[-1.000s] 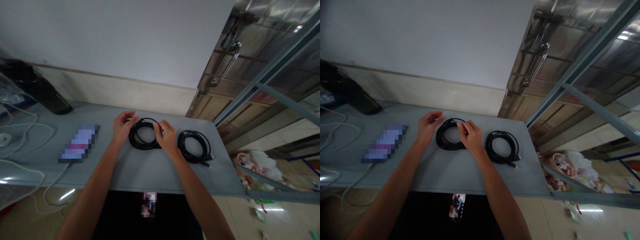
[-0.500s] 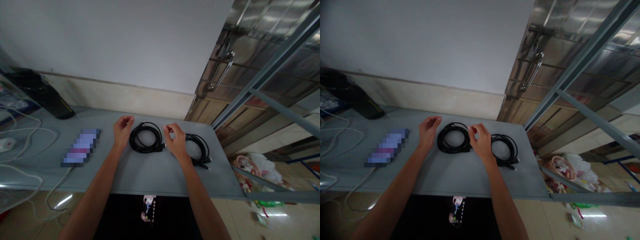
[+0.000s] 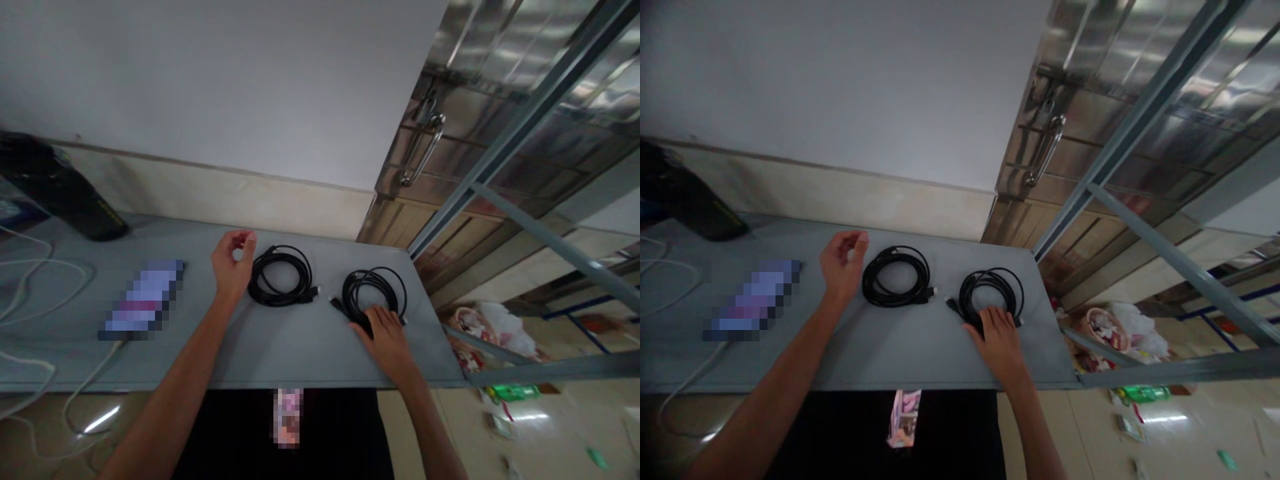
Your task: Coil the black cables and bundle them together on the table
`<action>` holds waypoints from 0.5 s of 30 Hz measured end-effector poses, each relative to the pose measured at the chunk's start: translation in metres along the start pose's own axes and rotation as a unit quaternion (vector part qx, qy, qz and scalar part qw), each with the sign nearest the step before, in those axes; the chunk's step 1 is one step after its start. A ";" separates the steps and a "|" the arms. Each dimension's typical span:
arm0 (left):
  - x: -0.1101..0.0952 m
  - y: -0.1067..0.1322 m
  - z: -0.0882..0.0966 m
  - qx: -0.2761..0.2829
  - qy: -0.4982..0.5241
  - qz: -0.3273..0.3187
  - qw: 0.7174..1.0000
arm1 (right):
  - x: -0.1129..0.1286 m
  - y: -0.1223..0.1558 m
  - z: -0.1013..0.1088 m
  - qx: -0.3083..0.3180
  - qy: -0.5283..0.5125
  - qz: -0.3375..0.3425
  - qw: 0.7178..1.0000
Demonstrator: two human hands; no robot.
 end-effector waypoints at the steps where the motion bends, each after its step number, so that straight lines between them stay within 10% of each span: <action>1: -0.006 0.004 0.001 -0.005 -0.016 -0.027 0.999 | 0.003 -0.002 0.000 -0.004 0.006 0.002 1.000; 6: -0.043 0.038 -0.011 0.037 -0.053 -0.146 0.987 | 0.006 -0.009 0.003 -0.044 0.018 -0.010 0.999; 15: -0.087 0.118 -0.103 0.376 0.004 -0.261 0.889 | 0.005 -0.027 -0.002 -0.098 -0.074 -0.082 0.989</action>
Point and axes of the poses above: each hand's wrist, its own y-axis away from the middle knuckle, its own z-axis out of the back of the hand, x = y × z, the point moved 2 cm from there along -y, towards the middle knuckle, and after that the axes turned 4 degrees about z, right-handed, at the moved point
